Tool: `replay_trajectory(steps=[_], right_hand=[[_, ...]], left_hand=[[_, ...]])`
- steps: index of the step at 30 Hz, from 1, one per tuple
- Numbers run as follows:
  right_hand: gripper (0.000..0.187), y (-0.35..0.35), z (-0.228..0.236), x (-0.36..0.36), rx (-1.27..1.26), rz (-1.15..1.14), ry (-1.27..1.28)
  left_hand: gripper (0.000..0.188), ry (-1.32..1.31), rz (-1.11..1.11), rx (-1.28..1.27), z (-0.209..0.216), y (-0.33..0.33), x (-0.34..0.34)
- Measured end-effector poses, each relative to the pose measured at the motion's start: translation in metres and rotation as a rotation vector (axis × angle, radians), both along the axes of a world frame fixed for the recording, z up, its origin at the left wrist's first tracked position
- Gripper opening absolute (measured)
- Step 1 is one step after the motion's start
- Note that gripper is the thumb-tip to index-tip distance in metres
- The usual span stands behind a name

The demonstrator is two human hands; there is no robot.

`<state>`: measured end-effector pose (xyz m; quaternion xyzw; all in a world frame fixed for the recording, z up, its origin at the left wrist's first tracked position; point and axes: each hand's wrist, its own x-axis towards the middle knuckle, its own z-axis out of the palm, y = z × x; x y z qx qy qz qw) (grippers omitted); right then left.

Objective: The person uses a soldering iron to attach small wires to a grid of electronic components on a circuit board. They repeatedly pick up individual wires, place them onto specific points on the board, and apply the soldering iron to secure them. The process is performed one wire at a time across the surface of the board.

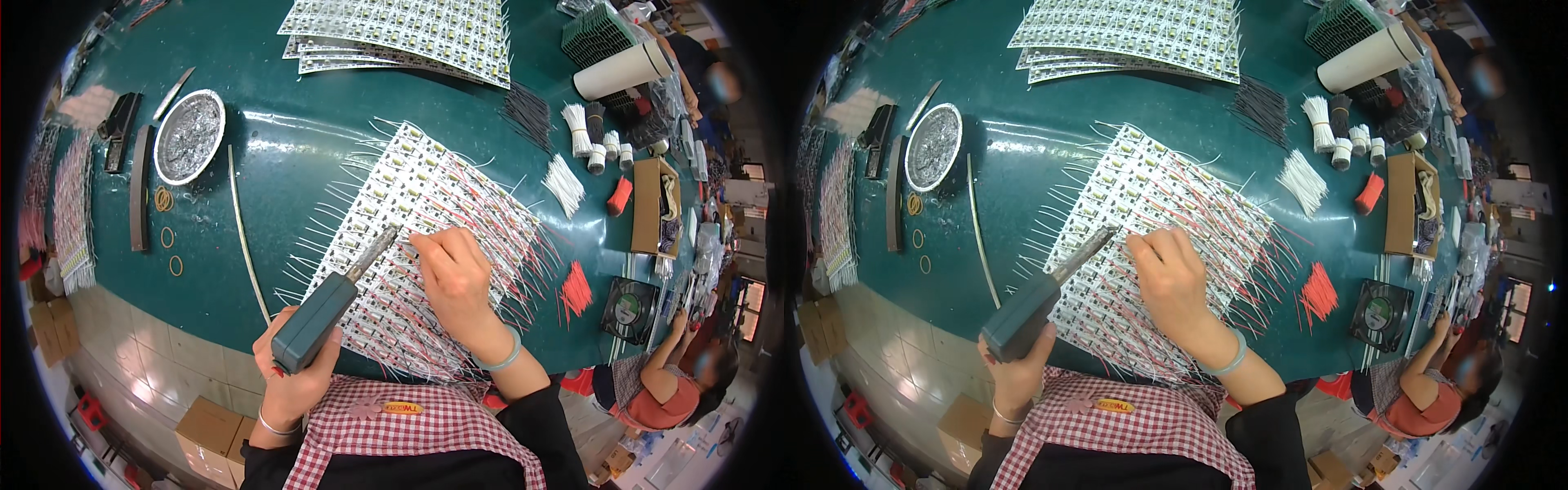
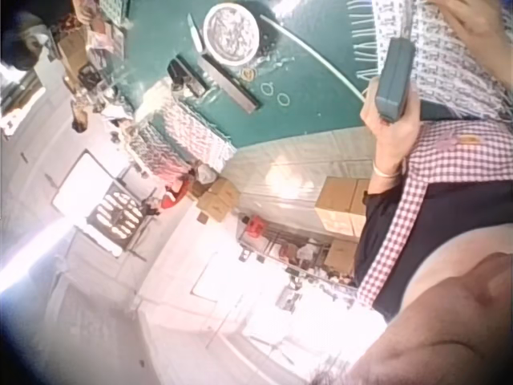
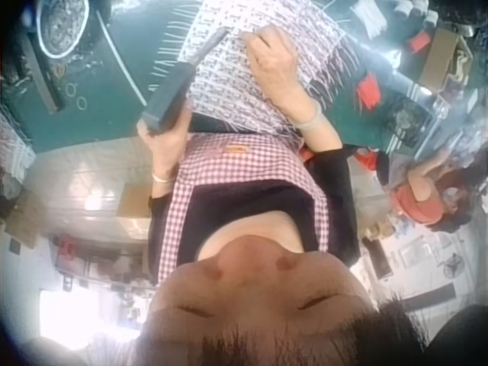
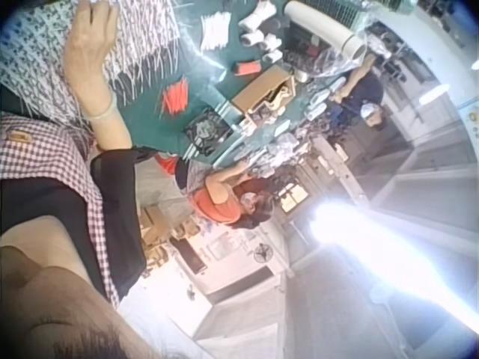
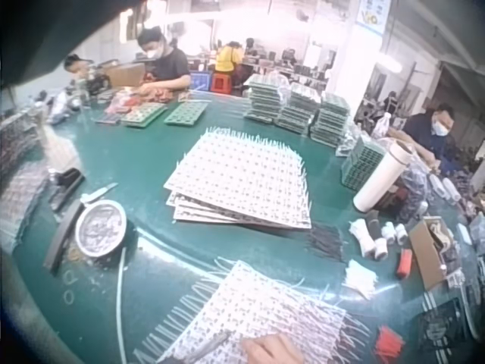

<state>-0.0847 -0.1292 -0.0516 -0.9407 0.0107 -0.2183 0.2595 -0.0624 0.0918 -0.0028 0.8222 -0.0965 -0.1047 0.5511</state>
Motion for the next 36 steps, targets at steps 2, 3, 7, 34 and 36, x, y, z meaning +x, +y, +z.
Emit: replay_trajectory(steps=[2, 3, 7, 34, 36], right_hand=[[0.022, -0.0004, 0.0001, 0.0, 0.0, 0.004, 0.004], [0.021, -0.0005, 0.0, 0.0, 0.001, 0.006, 0.006], [0.022, -0.0005, -0.0002, 0.0007, -0.004, 0.003, 0.013], [0.023, 0.0001, 0.0, 0.0006, 0.04, -0.025, 0.017], [0.024, -0.0028, 0.0021, -0.0011, 0.03, -0.016, 0.023]], left_hand=[[0.016, -0.04, -0.04, 0.032, -0.0018, 0.0005, 0.0006], [0.016, -0.061, -0.06, 0.049, -0.003, 0.0006, 0.0006], [0.015, -0.027, -0.049, 0.038, -0.0044, -0.001, 0.0003], [0.019, -0.069, 0.001, 0.061, 0.0029, 0.0015, -0.0018], [0.02, -0.043, 0.018, 0.075, 0.003, 0.0036, -0.0034]])
